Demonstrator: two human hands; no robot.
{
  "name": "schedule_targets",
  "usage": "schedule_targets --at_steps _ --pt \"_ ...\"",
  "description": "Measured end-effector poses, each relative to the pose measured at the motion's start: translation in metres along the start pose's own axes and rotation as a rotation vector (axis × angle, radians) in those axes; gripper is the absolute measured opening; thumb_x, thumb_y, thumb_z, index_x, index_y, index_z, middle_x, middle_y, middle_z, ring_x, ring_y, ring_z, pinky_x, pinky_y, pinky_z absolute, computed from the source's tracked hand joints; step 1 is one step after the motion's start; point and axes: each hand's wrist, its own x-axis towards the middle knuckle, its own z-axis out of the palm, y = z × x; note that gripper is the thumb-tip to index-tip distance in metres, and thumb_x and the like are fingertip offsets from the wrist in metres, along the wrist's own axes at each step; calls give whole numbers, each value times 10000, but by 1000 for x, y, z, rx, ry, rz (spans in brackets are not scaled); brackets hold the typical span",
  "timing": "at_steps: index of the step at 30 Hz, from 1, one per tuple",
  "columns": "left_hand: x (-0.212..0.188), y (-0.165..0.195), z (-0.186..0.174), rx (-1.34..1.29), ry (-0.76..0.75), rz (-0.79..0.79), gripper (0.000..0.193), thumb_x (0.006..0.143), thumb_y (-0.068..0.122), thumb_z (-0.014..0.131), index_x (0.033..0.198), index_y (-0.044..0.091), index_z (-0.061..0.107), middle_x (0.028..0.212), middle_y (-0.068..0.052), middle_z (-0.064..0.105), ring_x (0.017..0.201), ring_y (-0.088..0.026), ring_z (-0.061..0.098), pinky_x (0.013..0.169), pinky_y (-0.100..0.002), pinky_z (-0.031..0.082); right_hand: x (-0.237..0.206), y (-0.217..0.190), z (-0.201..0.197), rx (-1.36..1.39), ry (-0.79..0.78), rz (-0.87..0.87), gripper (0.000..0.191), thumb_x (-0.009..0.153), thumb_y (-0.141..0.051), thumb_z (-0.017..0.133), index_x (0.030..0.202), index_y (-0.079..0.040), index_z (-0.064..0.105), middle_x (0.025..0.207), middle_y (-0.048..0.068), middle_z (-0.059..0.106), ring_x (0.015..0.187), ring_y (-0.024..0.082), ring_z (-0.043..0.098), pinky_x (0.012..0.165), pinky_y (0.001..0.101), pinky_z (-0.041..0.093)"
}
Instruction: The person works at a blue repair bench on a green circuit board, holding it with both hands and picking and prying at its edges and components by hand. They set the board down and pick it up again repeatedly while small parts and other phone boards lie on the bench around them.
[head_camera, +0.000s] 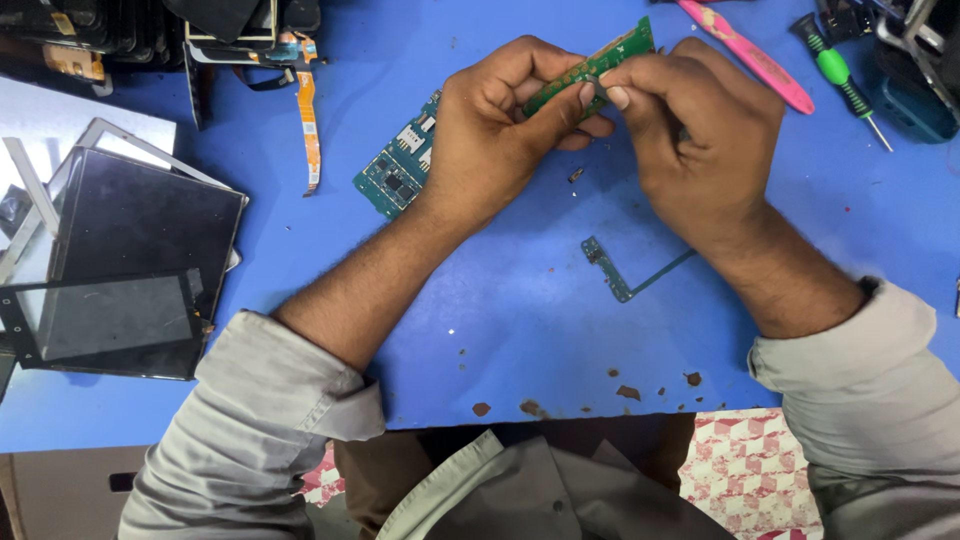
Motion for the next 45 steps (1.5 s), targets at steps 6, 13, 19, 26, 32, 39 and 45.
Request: schedule_targets --at_steps 6,13,19,26,32,39,45 --pt "0 0 1 -26 -4 -14 154 1072 72 645 1207 -1 645 1076 -95 774 971 -158 795 828 -266 686 0 0 0 -11 7 -4 76 1128 14 751 1080 37 697 862 96 576 675 149 516 594 286 386" --pt "-1 1 0 19 -9 28 145 1079 60 643 1210 -1 640 1082 -96 775 976 -156 793 840 -270 693 2 -8 -1 -32 9 21 79 1080 76 747 1116 21 703 870 98 589 713 151 522 597 285 390" --pt "0 1 1 32 2 20 138 1073 53 643 1200 -2 638 1076 -95 777 974 -150 794 840 -264 695 4 -10 0 -42 15 12 90 1078 82 748 1122 18 704 875 97 597 716 146 534 624 294 400" --pt "-1 1 1 22 8 33 131 1075 52 644 1193 -3 637 1070 -91 776 973 -145 787 840 -259 685 3 -11 2 -35 18 31 91 1080 77 750 1128 15 703 872 95 592 718 143 534 627 296 403" --pt "-1 1 0 10 -1 29 132 1080 53 642 1198 -6 641 1077 -93 777 981 -151 790 845 -262 681 4 -9 1 -27 15 23 95 1068 79 757 1115 17 703 863 98 586 709 150 525 625 305 398" --pt "-1 2 1 14 2 11 147 1076 61 645 1210 -1 645 1084 -88 778 983 -153 794 842 -264 687 3 -9 0 -19 8 22 88 1083 79 746 1127 19 699 877 93 591 723 143 537 631 292 406" --pt "-1 1 1 26 9 14 150 1073 68 648 1208 3 649 1085 -84 779 981 -147 793 836 -260 688 3 -10 1 -33 20 30 63 1078 71 742 1099 25 704 870 100 603 708 145 541 615 294 405"
